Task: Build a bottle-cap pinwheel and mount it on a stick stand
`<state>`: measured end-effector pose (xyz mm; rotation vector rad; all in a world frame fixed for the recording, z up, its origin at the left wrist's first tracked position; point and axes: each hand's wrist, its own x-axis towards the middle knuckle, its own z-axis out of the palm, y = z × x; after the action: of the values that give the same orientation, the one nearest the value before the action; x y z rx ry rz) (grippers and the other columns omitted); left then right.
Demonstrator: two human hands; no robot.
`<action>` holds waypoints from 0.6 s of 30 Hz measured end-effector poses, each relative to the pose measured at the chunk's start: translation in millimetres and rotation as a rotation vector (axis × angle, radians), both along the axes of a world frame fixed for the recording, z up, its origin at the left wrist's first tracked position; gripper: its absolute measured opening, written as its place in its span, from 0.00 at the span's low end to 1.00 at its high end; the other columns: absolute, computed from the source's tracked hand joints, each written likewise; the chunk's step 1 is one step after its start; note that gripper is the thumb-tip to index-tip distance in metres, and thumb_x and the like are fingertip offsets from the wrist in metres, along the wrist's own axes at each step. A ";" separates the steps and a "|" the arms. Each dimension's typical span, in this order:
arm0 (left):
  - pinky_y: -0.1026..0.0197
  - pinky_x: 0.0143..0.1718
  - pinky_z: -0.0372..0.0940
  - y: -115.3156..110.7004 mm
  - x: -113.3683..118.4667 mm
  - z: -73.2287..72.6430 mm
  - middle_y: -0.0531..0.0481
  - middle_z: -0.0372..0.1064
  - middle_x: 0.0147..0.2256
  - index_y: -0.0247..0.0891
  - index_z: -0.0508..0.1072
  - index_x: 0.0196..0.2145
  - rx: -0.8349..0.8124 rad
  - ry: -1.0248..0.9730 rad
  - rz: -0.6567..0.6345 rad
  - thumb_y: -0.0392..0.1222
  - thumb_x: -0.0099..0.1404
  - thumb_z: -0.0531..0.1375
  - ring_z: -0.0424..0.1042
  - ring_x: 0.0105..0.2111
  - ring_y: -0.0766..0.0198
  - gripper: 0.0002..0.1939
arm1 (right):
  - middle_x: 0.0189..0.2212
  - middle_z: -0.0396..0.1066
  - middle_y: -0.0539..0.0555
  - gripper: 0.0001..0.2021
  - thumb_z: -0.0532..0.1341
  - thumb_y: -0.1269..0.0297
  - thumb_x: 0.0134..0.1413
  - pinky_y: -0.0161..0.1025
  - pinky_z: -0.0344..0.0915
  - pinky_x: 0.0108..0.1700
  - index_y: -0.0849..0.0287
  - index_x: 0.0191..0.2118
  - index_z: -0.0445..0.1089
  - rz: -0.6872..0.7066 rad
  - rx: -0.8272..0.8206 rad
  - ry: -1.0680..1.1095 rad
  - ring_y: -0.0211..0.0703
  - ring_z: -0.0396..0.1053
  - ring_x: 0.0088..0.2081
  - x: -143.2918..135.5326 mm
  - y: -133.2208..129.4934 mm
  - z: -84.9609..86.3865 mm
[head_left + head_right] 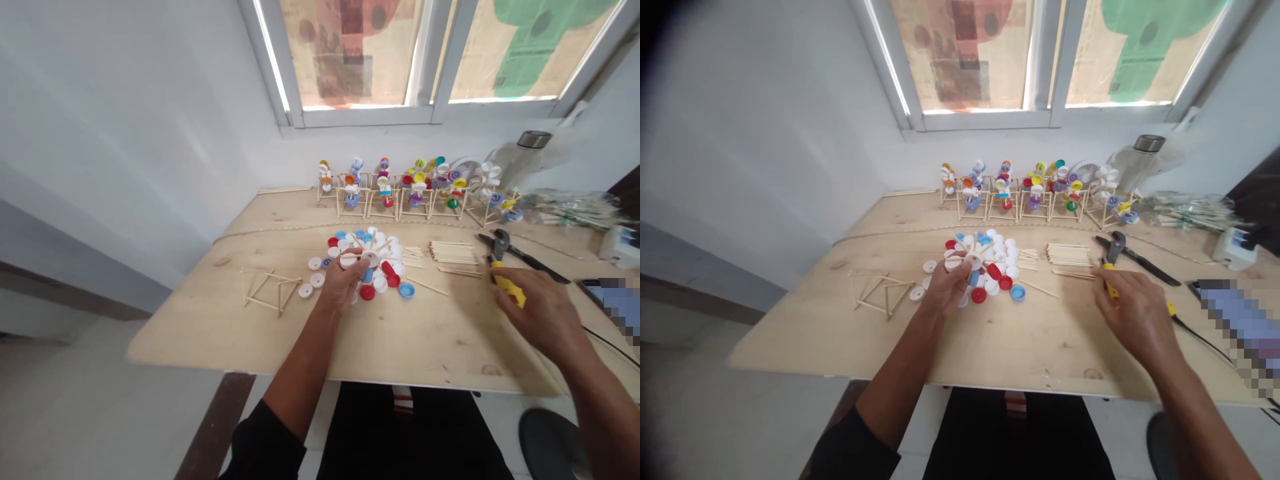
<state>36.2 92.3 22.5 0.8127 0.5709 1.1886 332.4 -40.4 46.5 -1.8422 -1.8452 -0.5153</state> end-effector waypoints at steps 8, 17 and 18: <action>0.66 0.28 0.66 0.9 -0.9 -3.0 0.54 0.71 0.26 0.36 0.70 0.35 0.006 0.057 -0.018 0.40 0.44 0.73 0.71 0.24 0.68 0.21 | 0.48 0.73 0.57 0.21 0.47 0.59 0.57 0.52 0.64 0.41 0.56 0.50 0.70 -0.273 -0.292 -0.320 0.57 0.68 0.46 57.8 -25.9 -13.9; 0.63 0.32 0.67 -1.2 0.7 0.6 0.53 0.71 0.27 0.37 0.69 0.33 0.011 0.088 -0.016 0.41 0.42 0.73 0.72 0.27 0.67 0.22 | 0.58 0.65 0.63 0.21 0.50 0.65 0.58 0.51 0.59 0.46 0.60 0.55 0.67 -0.272 -0.454 -0.271 0.55 0.66 0.52 63.7 -22.9 -24.4; 0.64 0.31 0.67 -1.2 0.9 0.8 0.53 0.71 0.27 0.37 0.69 0.33 0.012 0.087 -0.011 0.42 0.41 0.73 0.72 0.26 0.67 0.23 | 0.57 0.65 0.63 0.20 0.51 0.65 0.57 0.50 0.59 0.46 0.60 0.54 0.68 -0.254 -0.450 -0.253 0.55 0.66 0.52 66.5 -22.3 -25.7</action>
<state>37.1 91.1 23.3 0.8801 0.6308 1.1518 398.9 -62.7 20.8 -2.4279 -2.0267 -0.4636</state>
